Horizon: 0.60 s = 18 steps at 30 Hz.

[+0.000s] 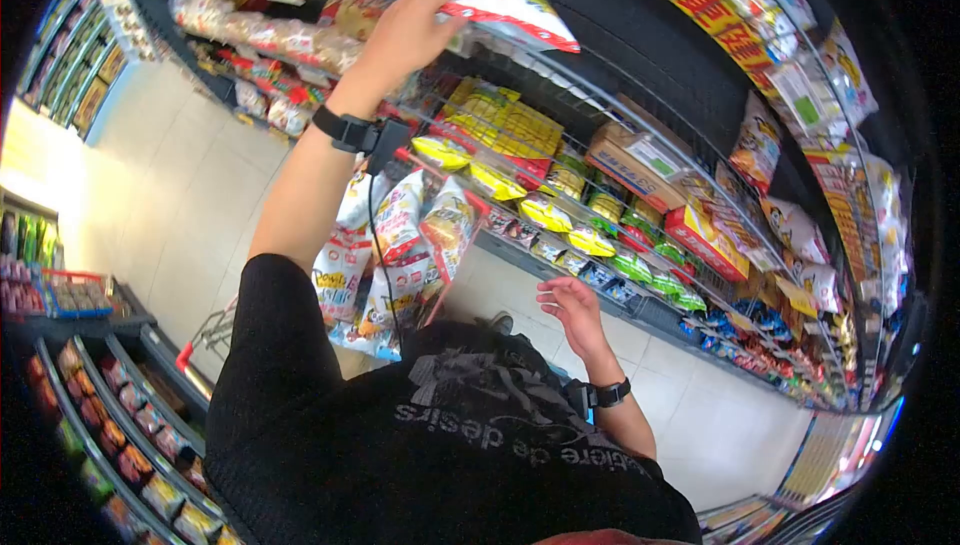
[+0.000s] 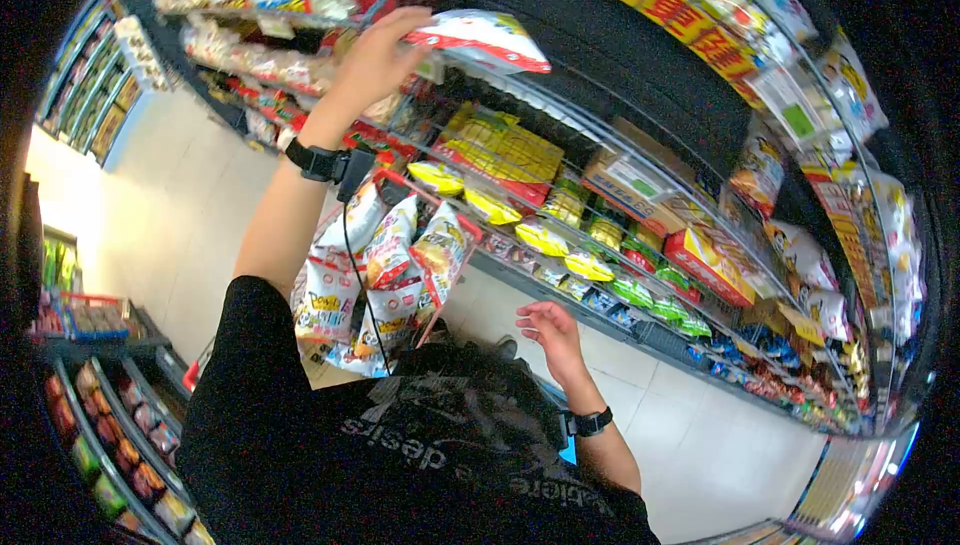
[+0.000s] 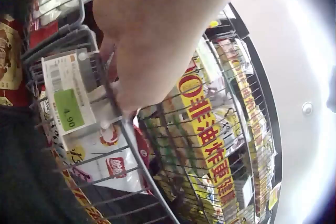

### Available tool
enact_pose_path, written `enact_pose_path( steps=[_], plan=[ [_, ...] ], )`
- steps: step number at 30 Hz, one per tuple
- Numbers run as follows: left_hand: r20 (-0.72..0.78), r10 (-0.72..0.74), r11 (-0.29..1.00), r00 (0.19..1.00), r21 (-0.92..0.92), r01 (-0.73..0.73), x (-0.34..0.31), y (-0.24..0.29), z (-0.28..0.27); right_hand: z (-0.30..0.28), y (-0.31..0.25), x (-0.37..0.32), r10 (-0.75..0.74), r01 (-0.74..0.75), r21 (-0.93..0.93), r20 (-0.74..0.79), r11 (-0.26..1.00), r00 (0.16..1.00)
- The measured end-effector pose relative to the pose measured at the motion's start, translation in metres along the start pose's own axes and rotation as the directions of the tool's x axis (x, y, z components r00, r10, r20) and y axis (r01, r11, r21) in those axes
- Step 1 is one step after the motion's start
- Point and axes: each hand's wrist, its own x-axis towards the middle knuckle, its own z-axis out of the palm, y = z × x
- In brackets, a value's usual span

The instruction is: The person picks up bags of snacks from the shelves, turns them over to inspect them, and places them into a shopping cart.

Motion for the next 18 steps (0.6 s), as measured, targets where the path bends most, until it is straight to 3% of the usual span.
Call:
enact_pose_path(
  steps=[3,6,10,13,14,17,18],
  plan=[
    [-0.008,-0.086,0.988,0.996,-0.129,0.084,0.007,-0.011,0.013,-0.010,0.005,-0.012,-0.025,0.032,0.070,-0.094,0.997,0.995],
    [-0.162,-0.075,0.965,0.984,-0.262,0.031,0.014,0.004,0.013,-0.017,0.014,-0.023,-0.011,0.031,0.126,-0.156,0.992,0.988],
    [-0.362,0.100,0.977,0.927,-0.142,-0.161,0.017,0.045,0.003,-0.017,0.017,-0.029,0.009,0.011,0.113,-0.173,0.994,0.985],
    [-0.495,0.092,0.954,0.864,-0.204,-0.219,0.014,0.081,-0.012,-0.015,0.008,-0.028,-0.034,0.052,0.111,-0.161,0.992,0.986],
    [-0.524,0.161,0.961,0.836,-0.110,-0.254,0.012,0.095,-0.020,-0.018,0.007,-0.027,-0.063,0.075,0.082,-0.147,0.994,0.987],
    [-0.575,0.216,0.894,0.789,-0.208,-0.397,0.001,0.131,-0.037,-0.027,-0.002,-0.021,-0.183,0.183,-0.008,-0.088,0.983,0.979],
    [-0.568,0.155,0.838,0.809,-0.358,-0.412,-0.005,0.148,-0.041,-0.028,-0.012,-0.021,-0.236,0.234,-0.037,-0.072,0.972,0.969]
  ],
)
